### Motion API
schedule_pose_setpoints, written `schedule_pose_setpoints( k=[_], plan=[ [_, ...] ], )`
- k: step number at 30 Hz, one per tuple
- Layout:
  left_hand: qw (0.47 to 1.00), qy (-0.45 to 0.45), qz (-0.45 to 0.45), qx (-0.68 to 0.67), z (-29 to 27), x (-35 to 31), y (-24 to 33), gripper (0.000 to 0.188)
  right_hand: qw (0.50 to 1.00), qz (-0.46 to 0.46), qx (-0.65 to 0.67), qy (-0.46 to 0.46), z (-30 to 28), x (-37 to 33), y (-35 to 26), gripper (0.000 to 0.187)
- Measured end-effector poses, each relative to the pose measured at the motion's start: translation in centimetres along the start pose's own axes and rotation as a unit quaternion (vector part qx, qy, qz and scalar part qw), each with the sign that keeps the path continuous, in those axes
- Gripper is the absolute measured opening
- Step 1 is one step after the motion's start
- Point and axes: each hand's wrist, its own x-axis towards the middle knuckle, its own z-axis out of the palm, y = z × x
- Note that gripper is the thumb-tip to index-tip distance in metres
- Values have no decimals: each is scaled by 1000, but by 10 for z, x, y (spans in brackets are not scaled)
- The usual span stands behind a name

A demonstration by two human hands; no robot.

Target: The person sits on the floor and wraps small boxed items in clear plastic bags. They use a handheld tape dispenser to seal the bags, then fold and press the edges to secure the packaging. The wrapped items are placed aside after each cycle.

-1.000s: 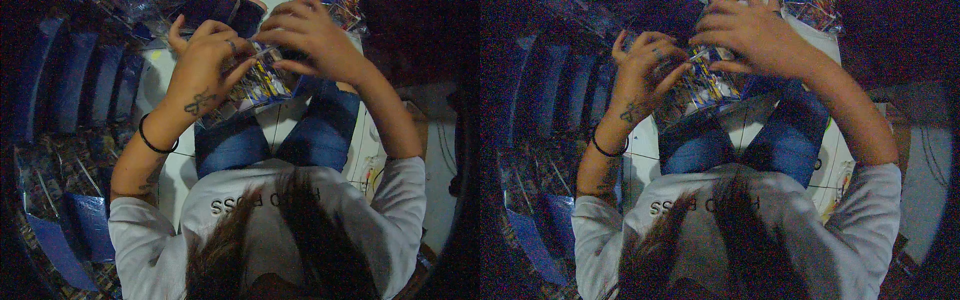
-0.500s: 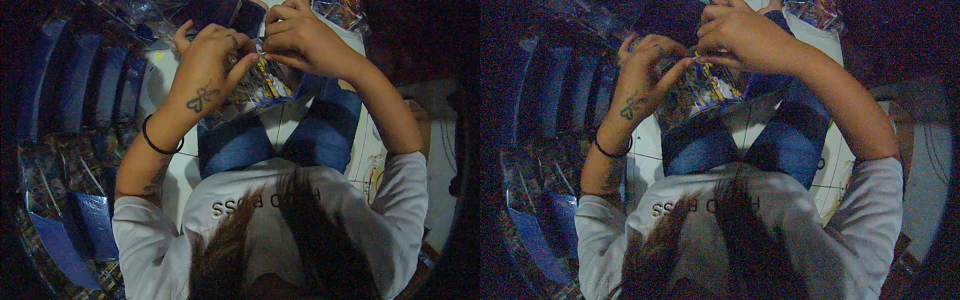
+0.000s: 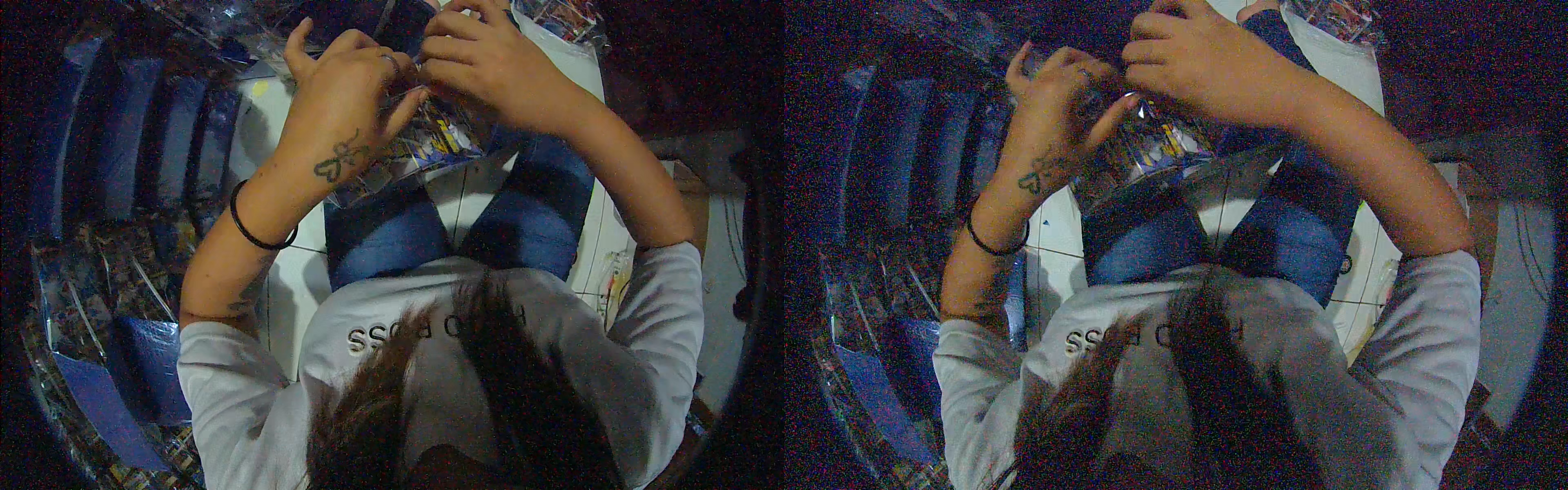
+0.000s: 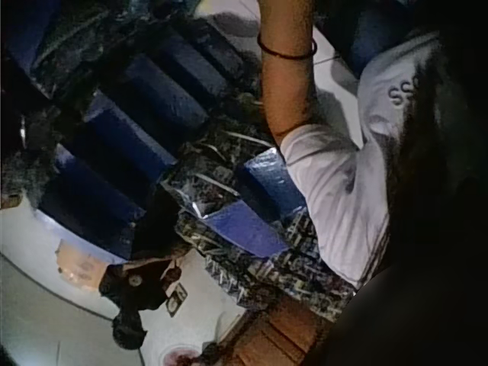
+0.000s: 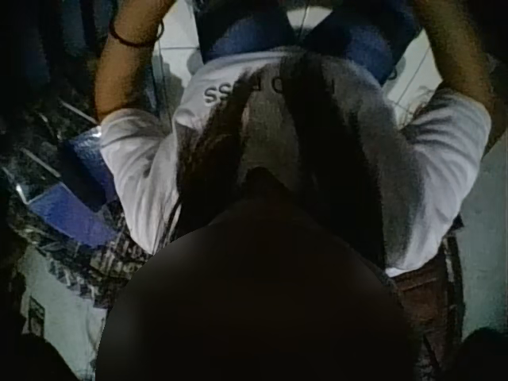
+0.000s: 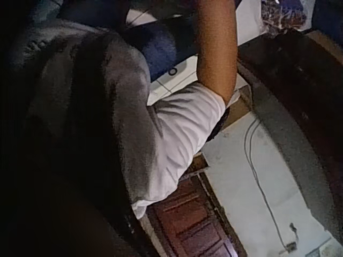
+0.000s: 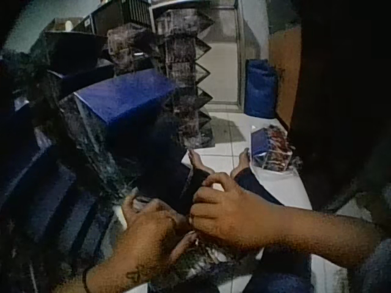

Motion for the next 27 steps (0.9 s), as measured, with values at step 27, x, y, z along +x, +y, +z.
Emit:
schedule_pose_setpoints(
  k=[27],
  plan=[
    [999,34,-24,-28,3,-20,12,19,992,72,94,-47,-9,-4,-20,16]
  ],
)
